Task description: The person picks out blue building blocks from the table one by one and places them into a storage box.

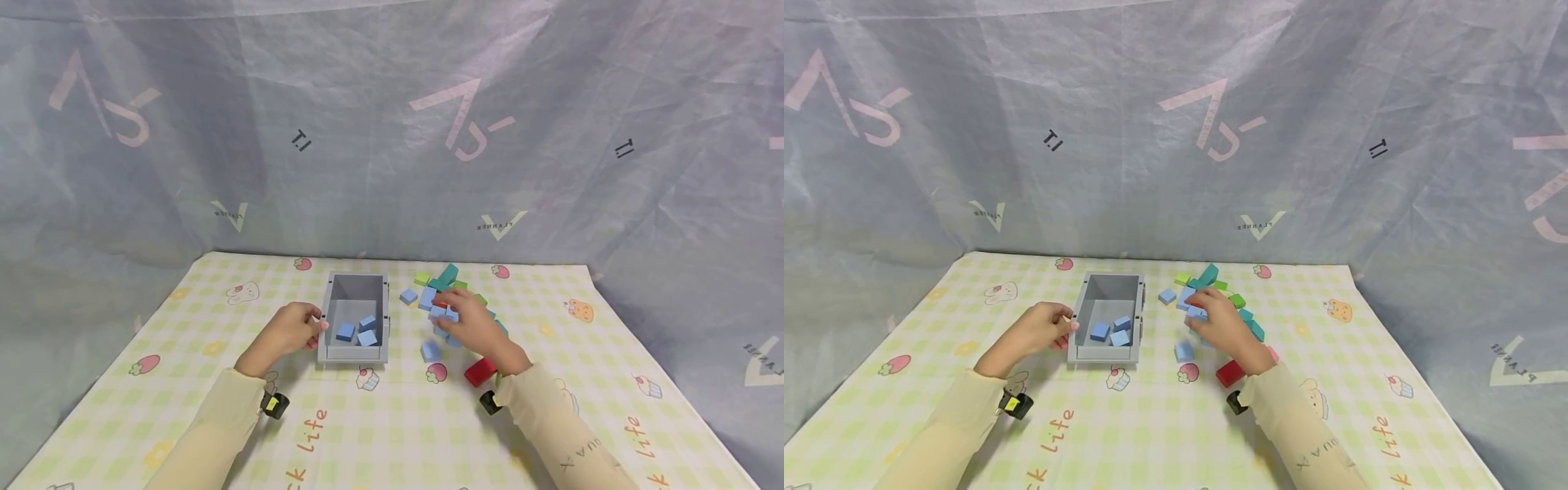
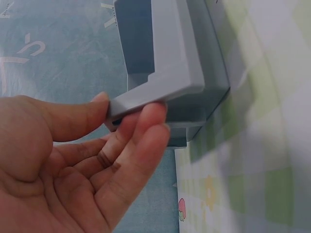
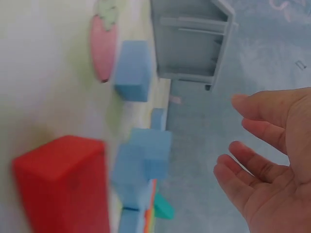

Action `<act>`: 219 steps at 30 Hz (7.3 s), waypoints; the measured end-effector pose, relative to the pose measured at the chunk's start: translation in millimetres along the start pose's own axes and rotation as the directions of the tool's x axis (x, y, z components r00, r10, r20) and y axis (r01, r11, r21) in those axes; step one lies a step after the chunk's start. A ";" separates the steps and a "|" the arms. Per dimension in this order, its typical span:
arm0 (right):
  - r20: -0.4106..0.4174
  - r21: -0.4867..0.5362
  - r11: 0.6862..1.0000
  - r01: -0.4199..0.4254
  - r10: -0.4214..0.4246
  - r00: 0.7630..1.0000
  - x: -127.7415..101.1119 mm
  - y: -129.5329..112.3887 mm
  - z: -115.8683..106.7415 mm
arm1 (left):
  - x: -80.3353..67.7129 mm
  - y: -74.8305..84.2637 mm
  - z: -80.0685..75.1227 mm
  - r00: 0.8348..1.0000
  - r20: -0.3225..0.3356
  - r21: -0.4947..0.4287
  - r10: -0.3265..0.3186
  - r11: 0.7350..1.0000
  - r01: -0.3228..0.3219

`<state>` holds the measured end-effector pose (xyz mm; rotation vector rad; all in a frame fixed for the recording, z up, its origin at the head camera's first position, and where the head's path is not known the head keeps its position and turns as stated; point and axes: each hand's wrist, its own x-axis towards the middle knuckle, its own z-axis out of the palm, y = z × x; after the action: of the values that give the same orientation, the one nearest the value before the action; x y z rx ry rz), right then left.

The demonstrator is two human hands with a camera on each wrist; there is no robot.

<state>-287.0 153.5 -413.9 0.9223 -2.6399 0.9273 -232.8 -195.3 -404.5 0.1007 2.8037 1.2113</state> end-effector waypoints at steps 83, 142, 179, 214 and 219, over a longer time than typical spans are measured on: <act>0.074 0.086 0.964 -0.250 0.244 0.967 -14.3 37.7 -0.7 | -0.7 -2.1 0.5 1.000 0.011 -0.030 0.009 1.000 -0.008; 0.049 0.167 0.985 0.052 -0.061 0.997 72.2 -95.1 101.6 | 1.7 1.3 -2.3 0.999 0.034 0.051 0.042 0.998 -0.043; 0.124 0.302 0.948 0.103 -0.146 0.982 69.7 -96.3 85.0 | 1.2 1.8 -2.9 1.000 0.019 0.032 0.021 0.999 -0.021; 0.030 0.053 0.976 -0.212 0.210 0.977 4.8 1.5 -13.1 | 0.3 2.6 -2.0 1.000 0.014 0.045 0.017 0.999 -0.017; 0.072 0.050 0.964 -0.262 0.259 0.963 1.4 12.9 -6.8 | -0.7 1.6 -0.7 1.000 0.014 0.051 0.004 0.999 -0.005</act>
<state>-296.2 164.9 -414.5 0.6349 -2.8527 1.0540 -232.1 -194.8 -402.8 0.1183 2.8247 1.1352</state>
